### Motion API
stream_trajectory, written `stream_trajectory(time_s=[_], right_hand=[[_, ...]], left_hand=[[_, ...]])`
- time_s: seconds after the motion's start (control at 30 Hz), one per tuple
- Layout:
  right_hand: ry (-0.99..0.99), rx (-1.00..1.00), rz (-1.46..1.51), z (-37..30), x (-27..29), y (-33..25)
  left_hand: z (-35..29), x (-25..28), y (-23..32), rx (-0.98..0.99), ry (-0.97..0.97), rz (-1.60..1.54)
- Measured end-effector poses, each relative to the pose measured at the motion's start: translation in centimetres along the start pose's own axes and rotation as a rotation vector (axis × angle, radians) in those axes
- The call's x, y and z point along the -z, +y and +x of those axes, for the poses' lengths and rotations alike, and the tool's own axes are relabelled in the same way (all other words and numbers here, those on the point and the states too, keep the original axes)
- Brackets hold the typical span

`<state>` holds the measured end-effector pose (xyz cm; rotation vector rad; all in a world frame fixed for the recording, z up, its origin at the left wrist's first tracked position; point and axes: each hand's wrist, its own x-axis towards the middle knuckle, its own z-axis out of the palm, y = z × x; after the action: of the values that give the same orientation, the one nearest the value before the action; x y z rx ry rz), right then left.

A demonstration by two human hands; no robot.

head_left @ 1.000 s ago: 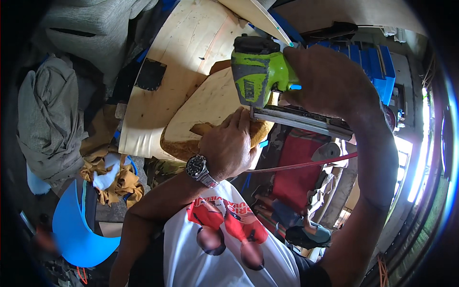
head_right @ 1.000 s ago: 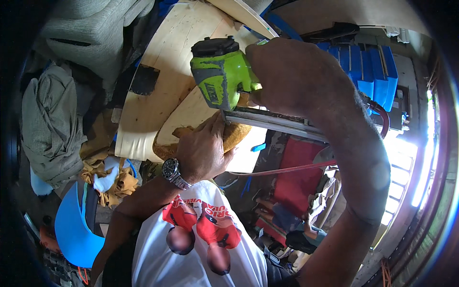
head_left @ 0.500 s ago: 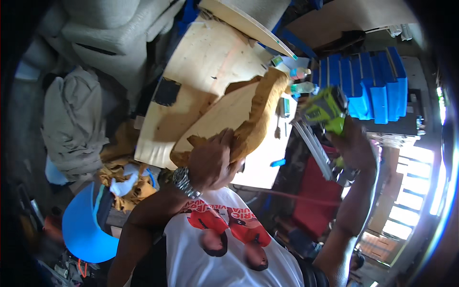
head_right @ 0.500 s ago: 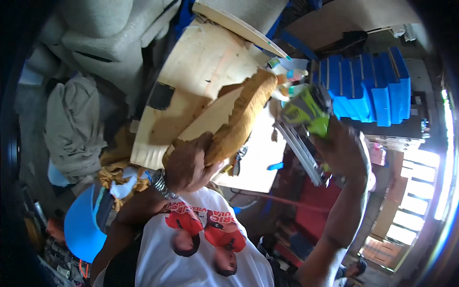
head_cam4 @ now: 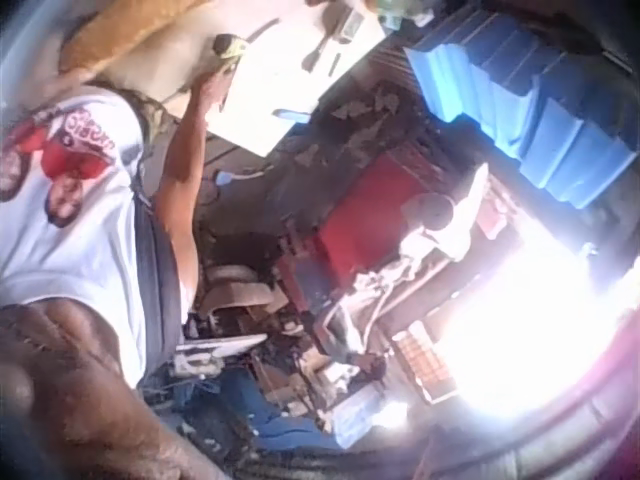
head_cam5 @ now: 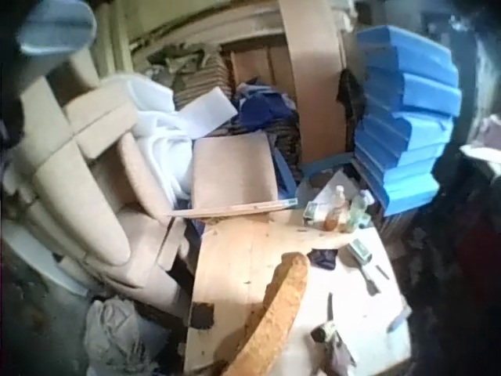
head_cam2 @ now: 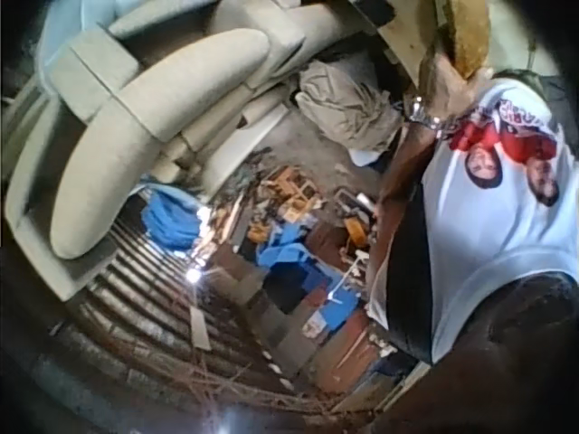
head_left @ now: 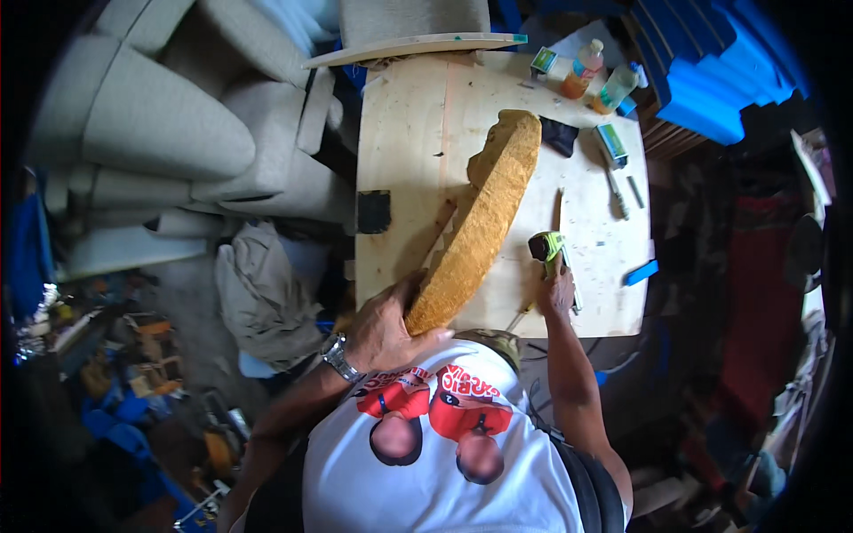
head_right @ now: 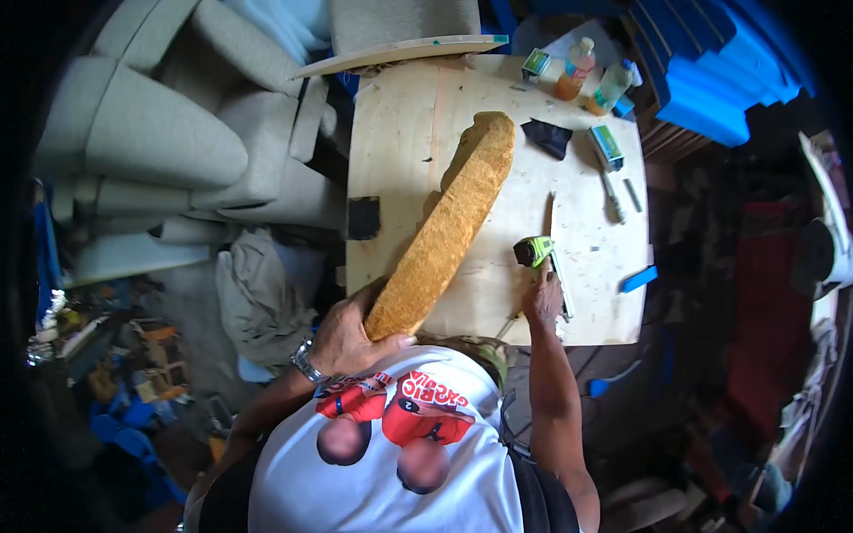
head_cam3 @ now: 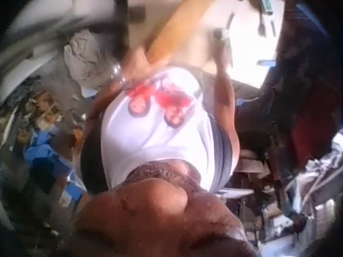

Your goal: Upholstering a furniture component by attaching fabric to a wooden frame using a pneumatic staple gun and trimming excess material with scissors.

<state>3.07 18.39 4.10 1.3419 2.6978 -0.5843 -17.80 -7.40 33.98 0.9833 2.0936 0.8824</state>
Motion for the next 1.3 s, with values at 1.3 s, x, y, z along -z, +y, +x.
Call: stream_trajectory(time_s=[1.3], right_hand=[[0.125,0.383,0.731,-8.0,15.9,-24.5]], left_hand=[[8.9,-0.2,-3.9,0.008,0.133,-0.399]])
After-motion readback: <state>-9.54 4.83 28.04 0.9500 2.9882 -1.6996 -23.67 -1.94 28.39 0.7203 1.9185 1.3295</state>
